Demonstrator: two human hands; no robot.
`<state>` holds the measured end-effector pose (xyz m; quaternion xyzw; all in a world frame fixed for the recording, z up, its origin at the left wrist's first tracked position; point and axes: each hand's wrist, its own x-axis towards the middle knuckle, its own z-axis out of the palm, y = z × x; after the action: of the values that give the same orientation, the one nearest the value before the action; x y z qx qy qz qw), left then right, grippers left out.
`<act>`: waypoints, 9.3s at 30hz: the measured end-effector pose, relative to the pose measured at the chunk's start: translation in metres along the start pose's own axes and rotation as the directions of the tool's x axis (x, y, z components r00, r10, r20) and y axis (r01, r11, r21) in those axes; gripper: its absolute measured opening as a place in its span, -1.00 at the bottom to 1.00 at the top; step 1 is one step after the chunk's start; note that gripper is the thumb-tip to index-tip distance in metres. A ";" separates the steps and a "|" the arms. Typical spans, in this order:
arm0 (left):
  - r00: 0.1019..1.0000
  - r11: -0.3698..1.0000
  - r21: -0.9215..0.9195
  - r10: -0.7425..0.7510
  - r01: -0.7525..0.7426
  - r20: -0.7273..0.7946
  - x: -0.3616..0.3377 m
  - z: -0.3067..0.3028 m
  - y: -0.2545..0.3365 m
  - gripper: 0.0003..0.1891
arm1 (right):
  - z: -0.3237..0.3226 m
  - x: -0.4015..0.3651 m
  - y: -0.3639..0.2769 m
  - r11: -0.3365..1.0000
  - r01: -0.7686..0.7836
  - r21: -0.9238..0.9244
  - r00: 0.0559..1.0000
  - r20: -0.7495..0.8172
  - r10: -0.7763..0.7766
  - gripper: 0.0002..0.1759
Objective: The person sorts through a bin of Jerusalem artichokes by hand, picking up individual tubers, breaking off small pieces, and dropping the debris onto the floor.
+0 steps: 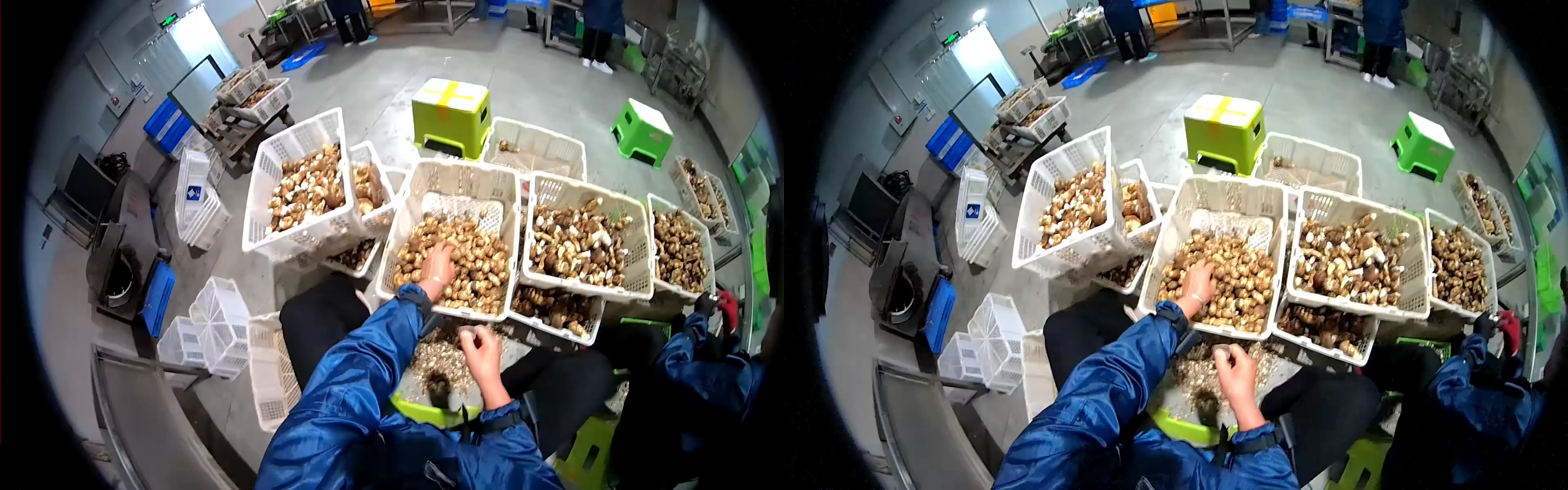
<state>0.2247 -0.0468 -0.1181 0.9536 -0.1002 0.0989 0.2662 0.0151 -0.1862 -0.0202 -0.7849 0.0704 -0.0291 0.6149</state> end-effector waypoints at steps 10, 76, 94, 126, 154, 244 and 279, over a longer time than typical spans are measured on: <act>0.986 0.965 0.259 -0.010 -0.034 0.167 0.023 0.018 -0.017 -0.74 | 0.005 0.010 0.015 0.998 -0.056 0.013 0.998 0.026 0.056 -0.75; 0.928 0.598 -0.714 -0.161 0.363 0.337 -0.177 -0.140 0.071 -0.63 | -0.002 -0.015 0.015 0.963 0.076 0.259 0.994 0.062 -0.095 -0.83; 0.996 0.825 -0.558 0.083 -0.088 -0.035 -0.176 -0.138 0.075 -0.73 | -0.004 -0.012 0.015 0.949 -0.010 0.315 0.998 0.069 -0.012 -0.81; 0.784 0.090 -0.782 -0.156 0.616 0.600 -0.177 -0.115 0.055 -0.70 | -0.002 -0.011 0.019 0.940 -0.020 0.342 0.989 0.146 -0.032 -0.78; 0.780 0.007 -0.780 -0.031 0.626 0.625 -0.179 -0.121 0.058 -0.66 | -0.002 -0.011 0.013 0.949 0.011 0.314 0.995 0.089 -0.041 -0.83; 0.686 -0.095 -0.728 -0.272 0.679 0.675 -0.013 -0.010 -0.019 -0.59 | 0.009 0.000 0.004 1.000 -0.025 -0.014 0.999 0.024 0.025 -0.65; 0.777 -0.280 -0.781 -0.155 0.558 0.610 -0.123 -0.090 0.019 -0.70 | 0.010 -0.019 0.021 0.998 0.051 -0.039 0.999 -0.010 -0.052 -0.69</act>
<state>0.0896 0.0023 -0.0632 0.4044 0.1231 -0.2274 0.8773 -0.0037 -0.1791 -0.0426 -0.7979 0.0540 -0.0477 0.5984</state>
